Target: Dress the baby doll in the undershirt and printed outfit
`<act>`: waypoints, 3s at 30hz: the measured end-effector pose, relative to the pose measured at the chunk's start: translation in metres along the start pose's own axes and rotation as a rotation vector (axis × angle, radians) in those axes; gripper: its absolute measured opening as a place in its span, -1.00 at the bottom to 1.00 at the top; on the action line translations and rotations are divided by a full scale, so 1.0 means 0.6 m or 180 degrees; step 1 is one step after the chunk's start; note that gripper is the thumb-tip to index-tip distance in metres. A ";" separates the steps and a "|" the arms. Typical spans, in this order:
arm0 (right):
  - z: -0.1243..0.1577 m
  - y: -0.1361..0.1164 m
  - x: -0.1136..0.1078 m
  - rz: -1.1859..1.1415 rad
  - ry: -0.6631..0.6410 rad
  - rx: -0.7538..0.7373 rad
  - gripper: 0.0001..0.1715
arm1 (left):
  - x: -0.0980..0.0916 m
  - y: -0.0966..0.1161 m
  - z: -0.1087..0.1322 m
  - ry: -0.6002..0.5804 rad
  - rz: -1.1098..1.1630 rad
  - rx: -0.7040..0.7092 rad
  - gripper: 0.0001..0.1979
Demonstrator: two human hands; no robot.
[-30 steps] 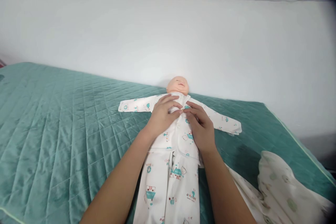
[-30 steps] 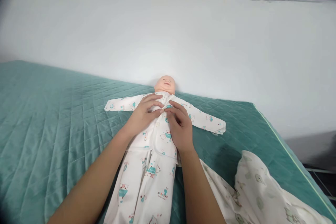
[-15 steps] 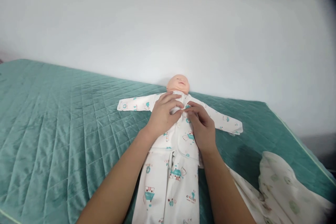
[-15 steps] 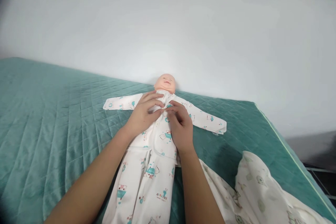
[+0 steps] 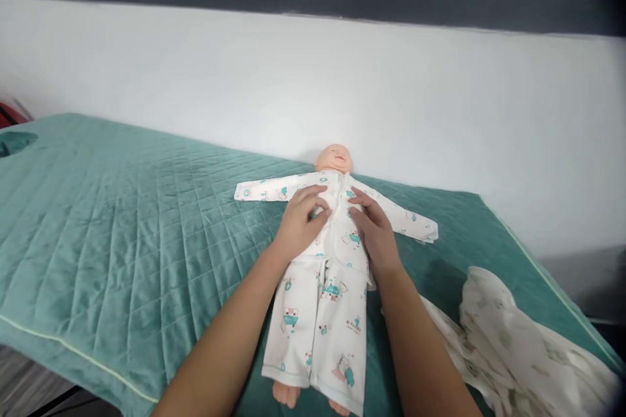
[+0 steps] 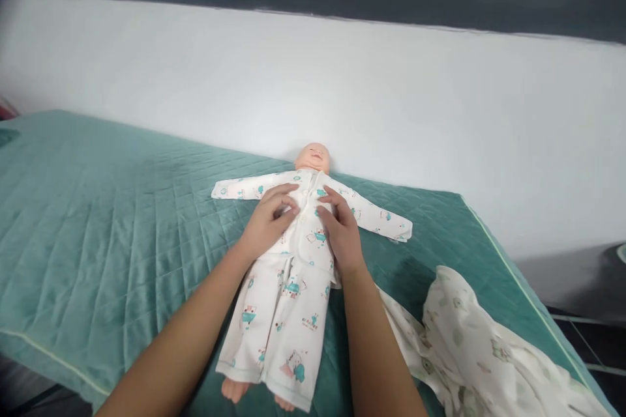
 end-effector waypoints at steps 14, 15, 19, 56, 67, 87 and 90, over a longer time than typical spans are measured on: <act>0.021 -0.028 0.015 0.0681 -0.0170 -0.0203 -0.88 | -0.004 -0.008 -0.010 -0.0688 -0.0003 -0.0193 -0.91; 0.020 -0.028 0.015 0.0686 -0.0235 -0.0150 -0.89 | -0.005 -0.008 -0.011 -0.0759 0.0029 -0.0226 -0.93; 0.014 -0.030 0.013 0.0689 -0.0439 -0.0167 -0.91 | -0.009 -0.007 -0.011 -0.0898 0.0113 -0.0239 -0.92; 0.028 -0.030 0.011 0.0823 -0.0712 -0.0386 -0.95 | -0.007 -0.006 -0.005 -0.0691 0.0064 -0.0051 -0.92; 0.031 -0.031 0.011 0.0851 -0.0664 -0.0438 -0.90 | -0.013 -0.007 -0.005 -0.0775 0.0203 0.0009 -0.94; 0.025 -0.057 0.026 0.1347 -0.0444 -0.0022 -0.74 | -0.006 -0.011 -0.001 -0.0659 0.0102 0.0094 -0.96; 0.022 -0.064 0.041 0.1440 -0.0253 -0.0117 -0.71 | -0.002 -0.009 -0.001 -0.0631 0.0184 0.0071 -0.94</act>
Point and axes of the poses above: each hand's wrist, its own z-axis away from the middle knuckle, its own x-axis out of the palm, y = z × x, the point moved 4 cm from there along -z, towards the middle knuckle, and after that the axes turned 10 degrees about -x, right-handed, at the moved point
